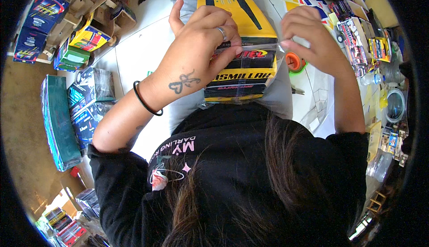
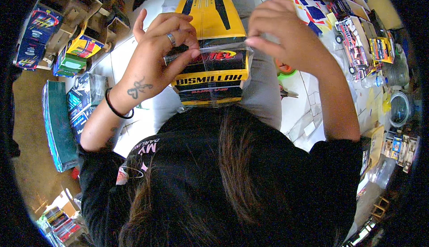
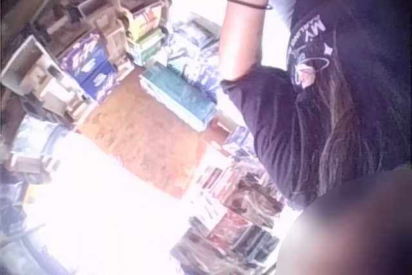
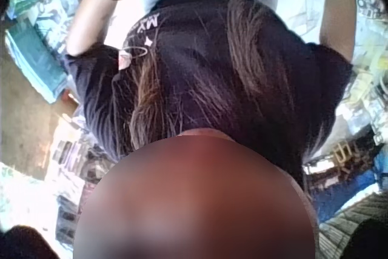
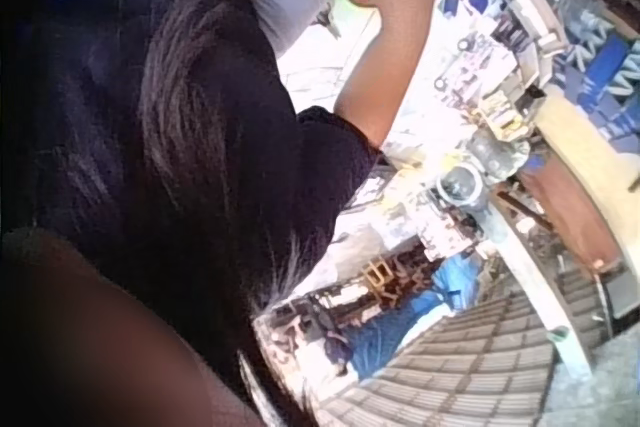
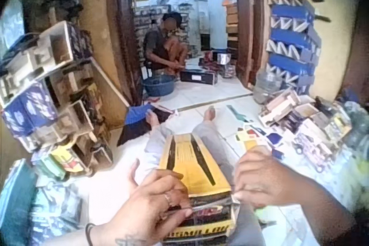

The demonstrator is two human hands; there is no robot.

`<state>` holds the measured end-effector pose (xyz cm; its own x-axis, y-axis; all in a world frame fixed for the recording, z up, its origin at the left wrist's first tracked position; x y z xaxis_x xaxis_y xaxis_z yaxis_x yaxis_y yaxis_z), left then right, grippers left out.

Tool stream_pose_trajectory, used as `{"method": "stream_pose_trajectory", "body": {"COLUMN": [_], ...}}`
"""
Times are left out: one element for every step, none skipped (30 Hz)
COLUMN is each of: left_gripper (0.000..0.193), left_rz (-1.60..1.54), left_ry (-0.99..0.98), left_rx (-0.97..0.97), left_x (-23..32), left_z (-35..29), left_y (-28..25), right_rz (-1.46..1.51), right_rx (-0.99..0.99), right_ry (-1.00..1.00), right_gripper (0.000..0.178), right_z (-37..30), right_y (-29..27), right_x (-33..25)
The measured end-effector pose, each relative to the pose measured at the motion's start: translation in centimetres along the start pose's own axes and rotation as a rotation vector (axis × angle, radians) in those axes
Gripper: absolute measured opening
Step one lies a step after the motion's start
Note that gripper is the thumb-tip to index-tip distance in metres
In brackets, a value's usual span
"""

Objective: The person wraps a wooden toy car in clear plastic, seals it with tape, and then cuts a red sticker with scissors. The wrapped toy is placed on a nearby shelf.

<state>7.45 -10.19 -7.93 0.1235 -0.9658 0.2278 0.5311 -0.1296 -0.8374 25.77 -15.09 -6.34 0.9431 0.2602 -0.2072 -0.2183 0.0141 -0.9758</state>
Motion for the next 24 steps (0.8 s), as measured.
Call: {"method": "stream_pose_trajectory", "body": {"left_gripper": [0.006, 0.005, 0.005, 0.006, 0.007, 0.008, 0.01, 0.011, 0.013, 0.014, 0.016, 0.015, 0.011, 0.011, 0.011, 0.011, 0.011, 0.011, 0.011, 0.01, 0.01, 0.007, 0.007, 0.009], "left_rz": [0.005, 0.004, -0.005, 0.005, 0.007, 0.008, 0.024, 0.039, 0.053, 0.103, 0.161, 0.15, 0.115, 0.127, 0.14, 0.119, 0.092, 0.07, 0.048, 0.03, 0.022, 0.052, 0.066, 0.072], "left_ry": [0.012, 0.021, 0.035, 0.018, 0.006, -0.004, 0.006, 0.016, 0.046, 0.032, 0.001, -0.003, -0.016, 0.03, 0.021, 0.029, 0.008, -0.002, -0.003, 0.007, 0.029, 0.037, 0.02, 0.007], "left_rx": [0.021, 0.032, 0.05, 0.039, 0.034, 0.028, 0.015, 0.001, 0.0, -0.023, -0.081, -0.086, -0.118, -0.112, -0.14, -0.072, -0.014, 0.054, 0.048, 0.052, 0.054, 0.047, 0.029, -0.001], "left_x": [0.0, 0.0, 0.0, 0.0, -0.1, -0.3, -0.3, -0.4, -0.3, -0.7, -1.2, -1.4, -1.5, -1.3, -1.3, -1.0, -0.8, -0.5, -0.2, 0.1, 0.5, 0.7, 0.7, 0.7], "left_z": [-0.1, -0.1, 0.0, -0.1, -0.1, -0.2, -0.3, -0.5, -0.8, -1.1, -1.5, -1.9, -2.3, -2.4, -2.4, -2.3, -2.1, -1.7, -1.3, -0.9, -0.5, -0.1, 0.1, 0.3], "left_y": [0.0, 0.1, 0.1, 0.3, 0.4, 0.5, 0.4, 0.1, -0.3, -1.0, -1.6, -2.6, -3.2, -3.7, -3.9, -4.1, -4.1, -3.9, -3.3, -2.7, -2.1, -1.7, -1.4, -1.1], "right_rz": [0.067, 0.119, 0.182, 0.176, 0.142, 0.136, 0.079, 0.077, 0.132, 0.136, 0.173, 0.162, 0.179, 0.162, 0.204, 0.212, 0.22, 0.216, 0.212, 0.196, 0.198, 0.189, 0.168, 0.174], "right_rx": [0.121, 0.224, 0.36, 0.393, 0.356, 0.347, 0.294, 0.329, 0.365, 0.361, 0.381, 0.347, 0.342, 0.326, 0.333, 0.325, 0.316, 0.309, 0.301, 0.295, 0.287, 0.28, 0.285, 0.269], "right_ry": [-0.074, -0.116, -0.184, -0.206, -0.169, -0.182, -0.201, -0.203, -0.192, -0.191, -0.169, -0.192, -0.193, -0.193, -0.19, -0.19, -0.192, -0.196, -0.201, -0.202, -0.209, -0.211, -0.212, -0.217], "right_gripper": [0.014, 0.013, 0.013, 0.012, 0.012, 0.012, 0.012, 0.011, 0.01, 0.01, 0.009, 0.009, 0.009, 0.009, 0.009, 0.009, 0.009, 0.009, 0.009, 0.01, 0.01, 0.01, 0.01, 0.01], "right_z": [-0.2, -0.4, -0.8, -0.7, -0.3, 0.0, 0.2, 0.4, 0.4, 0.5, 0.5, 0.6, 0.6, 0.6, 0.7, 0.7, 0.8, 0.9, 0.9, 0.9, 0.9, 1.0, 1.0, 1.0], "right_y": [-0.9, -1.4, -1.9, -1.1, 0.0, 0.9, 1.9, 2.2, 2.2, 2.4, 2.2, 2.2, 2.1, 2.0, 1.8, 1.7, 1.7, 1.7, 1.7, 1.7, 1.7, 1.7, 1.7, 1.7], "right_x": [-0.4, -0.8, -1.4, -2.0, -2.5, -3.0, -3.4, -3.5, -3.4, -3.4, -3.2, -3.2, -3.2, -3.2, -3.2, -3.2, -3.3, -3.4, -3.4, -3.5, -3.5, -3.4, -3.4, -3.3]}}
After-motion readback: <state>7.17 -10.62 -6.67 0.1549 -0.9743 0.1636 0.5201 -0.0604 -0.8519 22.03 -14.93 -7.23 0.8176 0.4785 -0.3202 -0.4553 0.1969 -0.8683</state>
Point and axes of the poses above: each hand's wrist, its own z-axis towards the middle knuckle, its own y-axis out of the palm, x = y × z, the point moved 5 cm from there along z, towards the middle knuckle, and after that the axes turned 11 degrees about y, right-handed, at the moved point
